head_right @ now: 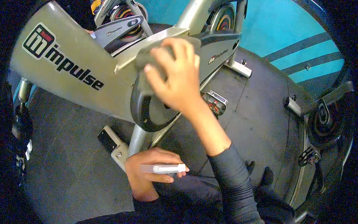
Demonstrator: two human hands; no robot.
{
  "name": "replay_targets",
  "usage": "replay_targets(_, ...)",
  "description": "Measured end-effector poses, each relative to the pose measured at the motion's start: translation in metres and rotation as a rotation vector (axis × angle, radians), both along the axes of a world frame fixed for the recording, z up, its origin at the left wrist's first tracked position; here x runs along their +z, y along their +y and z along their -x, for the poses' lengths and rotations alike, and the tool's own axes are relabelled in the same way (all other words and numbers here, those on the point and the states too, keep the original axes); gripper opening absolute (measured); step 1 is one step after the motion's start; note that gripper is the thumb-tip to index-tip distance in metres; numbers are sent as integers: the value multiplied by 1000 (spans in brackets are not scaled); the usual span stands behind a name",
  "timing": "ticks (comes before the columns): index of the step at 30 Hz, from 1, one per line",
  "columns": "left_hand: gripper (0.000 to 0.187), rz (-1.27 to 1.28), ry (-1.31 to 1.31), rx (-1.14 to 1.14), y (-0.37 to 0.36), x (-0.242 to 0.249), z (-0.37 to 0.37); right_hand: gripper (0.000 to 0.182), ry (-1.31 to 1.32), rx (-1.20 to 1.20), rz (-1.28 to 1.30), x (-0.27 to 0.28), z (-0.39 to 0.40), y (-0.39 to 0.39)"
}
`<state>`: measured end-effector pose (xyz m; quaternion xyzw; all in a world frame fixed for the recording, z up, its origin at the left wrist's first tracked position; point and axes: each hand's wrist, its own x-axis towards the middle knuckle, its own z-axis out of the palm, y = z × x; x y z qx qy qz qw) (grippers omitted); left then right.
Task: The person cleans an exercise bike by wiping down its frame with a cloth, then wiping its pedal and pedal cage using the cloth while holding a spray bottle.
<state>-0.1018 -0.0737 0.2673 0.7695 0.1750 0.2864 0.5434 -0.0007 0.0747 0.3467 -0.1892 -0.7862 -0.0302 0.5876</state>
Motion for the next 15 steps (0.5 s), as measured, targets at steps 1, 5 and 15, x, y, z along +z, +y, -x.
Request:
replay_targets(1,40,13,16,-3,2,-1,-1,32,-89,13,-37,-4,0,-12)
replay_targets(5,42,-40,-11,-10,2,0,-3,32,-210,89,-178,-45,9,-43)
replay_targets(15,40,-58,25,12,0,1,-2,14,-297,44,-624,-88,11,-34)
